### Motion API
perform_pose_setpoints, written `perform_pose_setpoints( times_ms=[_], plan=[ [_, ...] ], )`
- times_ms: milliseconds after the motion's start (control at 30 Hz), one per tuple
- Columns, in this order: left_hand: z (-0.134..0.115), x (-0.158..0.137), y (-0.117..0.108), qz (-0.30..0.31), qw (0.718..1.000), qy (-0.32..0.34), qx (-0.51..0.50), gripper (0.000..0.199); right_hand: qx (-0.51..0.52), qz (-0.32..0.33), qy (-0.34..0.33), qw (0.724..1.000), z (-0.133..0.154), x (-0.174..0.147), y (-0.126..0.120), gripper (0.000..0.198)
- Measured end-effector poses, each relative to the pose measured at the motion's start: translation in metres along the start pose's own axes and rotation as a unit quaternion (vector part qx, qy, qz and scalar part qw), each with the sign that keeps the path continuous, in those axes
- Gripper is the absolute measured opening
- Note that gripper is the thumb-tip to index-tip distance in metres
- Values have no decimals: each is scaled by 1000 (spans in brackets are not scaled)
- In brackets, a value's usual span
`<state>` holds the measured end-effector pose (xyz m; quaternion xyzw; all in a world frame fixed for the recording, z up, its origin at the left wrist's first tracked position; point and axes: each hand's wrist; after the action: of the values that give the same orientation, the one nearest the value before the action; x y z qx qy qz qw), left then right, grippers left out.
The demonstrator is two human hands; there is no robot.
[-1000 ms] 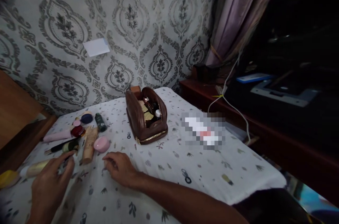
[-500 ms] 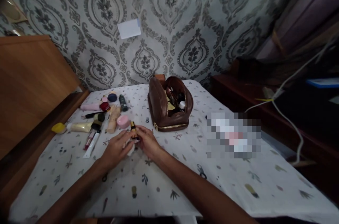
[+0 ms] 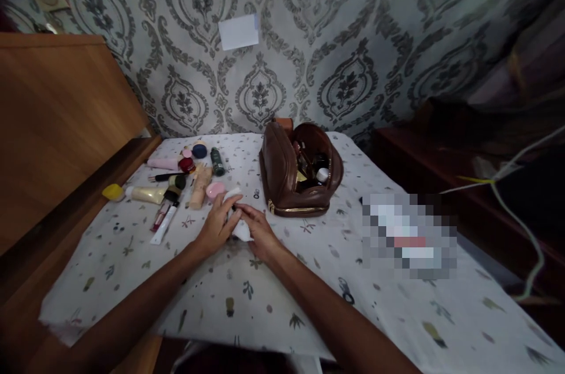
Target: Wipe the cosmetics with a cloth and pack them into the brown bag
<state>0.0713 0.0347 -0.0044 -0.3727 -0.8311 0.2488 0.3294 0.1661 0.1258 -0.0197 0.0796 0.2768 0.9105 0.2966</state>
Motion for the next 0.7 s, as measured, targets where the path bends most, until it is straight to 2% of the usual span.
perform_pose_setpoints(
  times_ms=[133,267,367,567,700],
  plan=[
    [6,-1,-12,-12,998,-3,58,33,-84,76,-6,993,0,-2,1,41],
    [13,1,-25,29,995,-35,90,32,-197,160,-39,966,1,-3,1,38],
    [16,1,-30,48,994,-59,81,28,-245,202,-55,947,2,-3,1,35],
    [24,9,-38,100,989,-102,-30,29,-282,210,-85,932,-2,-8,1,35],
    [31,15,-42,156,965,-153,-146,30,-292,212,-72,930,-4,-12,1,42]
  ],
)
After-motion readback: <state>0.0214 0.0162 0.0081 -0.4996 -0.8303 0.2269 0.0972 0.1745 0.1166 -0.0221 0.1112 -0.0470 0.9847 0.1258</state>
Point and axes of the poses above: each hand's wrist, its own x-axis towards the middle knuckle, its own y-axis out of the palm, z = x × y, and after that the axes turned 10 degrees about -y, right-handed
